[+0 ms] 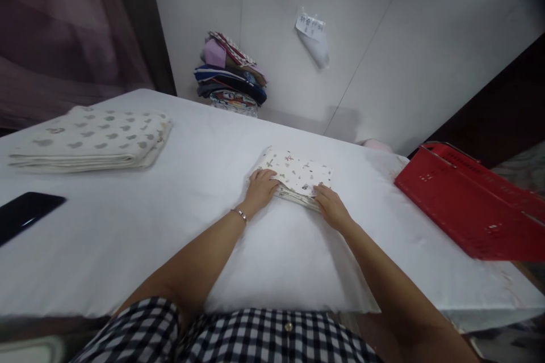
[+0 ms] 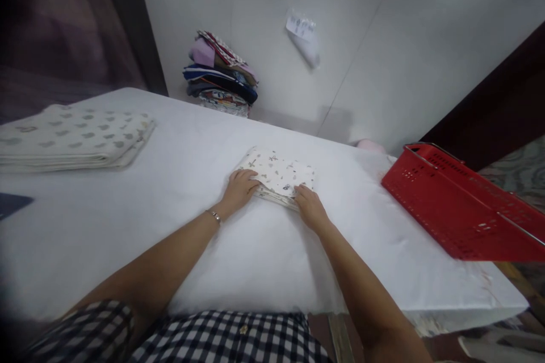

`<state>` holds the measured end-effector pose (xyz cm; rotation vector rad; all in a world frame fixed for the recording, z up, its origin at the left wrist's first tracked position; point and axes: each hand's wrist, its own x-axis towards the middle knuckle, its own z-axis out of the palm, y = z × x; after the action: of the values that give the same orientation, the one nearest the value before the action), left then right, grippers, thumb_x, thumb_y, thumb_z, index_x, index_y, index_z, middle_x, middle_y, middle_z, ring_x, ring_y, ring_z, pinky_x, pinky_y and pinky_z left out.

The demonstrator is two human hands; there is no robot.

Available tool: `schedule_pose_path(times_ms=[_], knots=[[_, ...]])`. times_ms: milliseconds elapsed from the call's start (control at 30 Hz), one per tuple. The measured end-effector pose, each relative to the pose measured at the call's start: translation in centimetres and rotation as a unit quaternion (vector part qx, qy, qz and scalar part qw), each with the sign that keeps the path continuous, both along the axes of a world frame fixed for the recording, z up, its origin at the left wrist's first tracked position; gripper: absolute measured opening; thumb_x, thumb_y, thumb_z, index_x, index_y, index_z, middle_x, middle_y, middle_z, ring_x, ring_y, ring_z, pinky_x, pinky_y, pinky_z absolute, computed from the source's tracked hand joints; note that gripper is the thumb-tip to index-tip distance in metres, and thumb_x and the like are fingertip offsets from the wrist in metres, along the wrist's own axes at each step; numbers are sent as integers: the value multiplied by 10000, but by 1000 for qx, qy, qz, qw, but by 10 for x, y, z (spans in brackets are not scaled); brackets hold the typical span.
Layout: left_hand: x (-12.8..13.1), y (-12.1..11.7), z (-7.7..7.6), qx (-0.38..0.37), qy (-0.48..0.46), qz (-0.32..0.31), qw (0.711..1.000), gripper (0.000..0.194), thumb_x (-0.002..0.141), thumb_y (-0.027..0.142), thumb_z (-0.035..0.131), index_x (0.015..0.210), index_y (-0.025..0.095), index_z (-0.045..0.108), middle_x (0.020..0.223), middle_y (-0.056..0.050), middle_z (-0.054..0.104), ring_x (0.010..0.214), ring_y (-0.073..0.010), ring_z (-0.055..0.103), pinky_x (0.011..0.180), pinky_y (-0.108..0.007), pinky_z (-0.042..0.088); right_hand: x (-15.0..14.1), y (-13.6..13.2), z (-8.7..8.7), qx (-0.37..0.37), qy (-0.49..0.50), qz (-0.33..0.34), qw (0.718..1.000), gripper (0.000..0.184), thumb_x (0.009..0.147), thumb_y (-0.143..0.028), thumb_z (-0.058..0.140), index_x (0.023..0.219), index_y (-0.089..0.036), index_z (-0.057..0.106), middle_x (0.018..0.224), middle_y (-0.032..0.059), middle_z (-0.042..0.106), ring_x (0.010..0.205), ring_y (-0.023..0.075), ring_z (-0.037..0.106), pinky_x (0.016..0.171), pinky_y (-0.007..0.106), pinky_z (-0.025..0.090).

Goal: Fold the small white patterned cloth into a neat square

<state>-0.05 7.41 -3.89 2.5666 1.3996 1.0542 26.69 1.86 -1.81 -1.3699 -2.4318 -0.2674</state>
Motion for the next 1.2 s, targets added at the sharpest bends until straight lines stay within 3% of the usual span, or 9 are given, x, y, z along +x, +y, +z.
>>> schedule_pose_path(times_ms=[167, 267, 400, 633, 900, 1200], knots=[[1, -1, 2, 1, -1, 8, 1000, 213, 844, 191, 466, 921, 253, 654, 1177, -48, 574, 1156, -206, 449, 1043, -459, 245, -1, -1, 2, -8, 28, 4, 1000, 255, 917, -211, 387, 891, -174, 637, 1195, 108, 598, 1183, 243, 484, 959, 429, 420], [2, -1, 3, 2, 18, 2, 1000, 220, 849, 182, 448, 866, 249, 657, 1153, -41, 586, 1171, -214, 434, 1069, -489, 189, -5, 1, 4, -30, 29, 2, 999, 237, 904, -225, 414, 967, -190, 640, 1147, 93, 624, 1109, 226, 535, 936, 413, 432], [2, 0, 0, 1, 16, 0, 1000, 247, 864, 197, 431, 845, 264, 668, 1104, -25, 606, 1163, -208, 437, 1079, -495, 169, -15, 8, 7, -41, 9, -5, 999, 249, 895, -251, 441, 1053, -214, 629, 1170, 86, 610, 1125, 237, 515, 938, 423, 419], [4, 4, -4, -17, -26, 2, 1000, 234, 857, 219, 459, 837, 279, 684, 1081, -23, 616, 1129, -206, 467, 1065, -497, 195, -31, 23, 10, -49, 15, -8, 999, 243, 889, -242, 448, 916, -204, 686, 1148, 88, 619, 1085, 243, 531, 919, 421, 435], [5, 1, 0, -31, -36, 4, 999, 226, 867, 259, 453, 917, 276, 673, 1122, -24, 602, 1132, -203, 465, 1070, -484, 189, -36, 21, 14, -101, 133, -42, 985, 252, 863, -201, 451, 746, -209, 674, 1140, 68, 623, 1065, 218, 553, 923, 392, 446], [5, 1, -1, -31, -22, -3, 999, 210, 851, 239, 475, 919, 278, 669, 1127, -26, 598, 1142, -202, 455, 1078, -499, 160, -30, 15, 8, -107, 177, 2, 978, 214, 853, -215, 460, 796, -221, 666, 1129, 55, 622, 1057, 200, 557, 936, 381, 441]])
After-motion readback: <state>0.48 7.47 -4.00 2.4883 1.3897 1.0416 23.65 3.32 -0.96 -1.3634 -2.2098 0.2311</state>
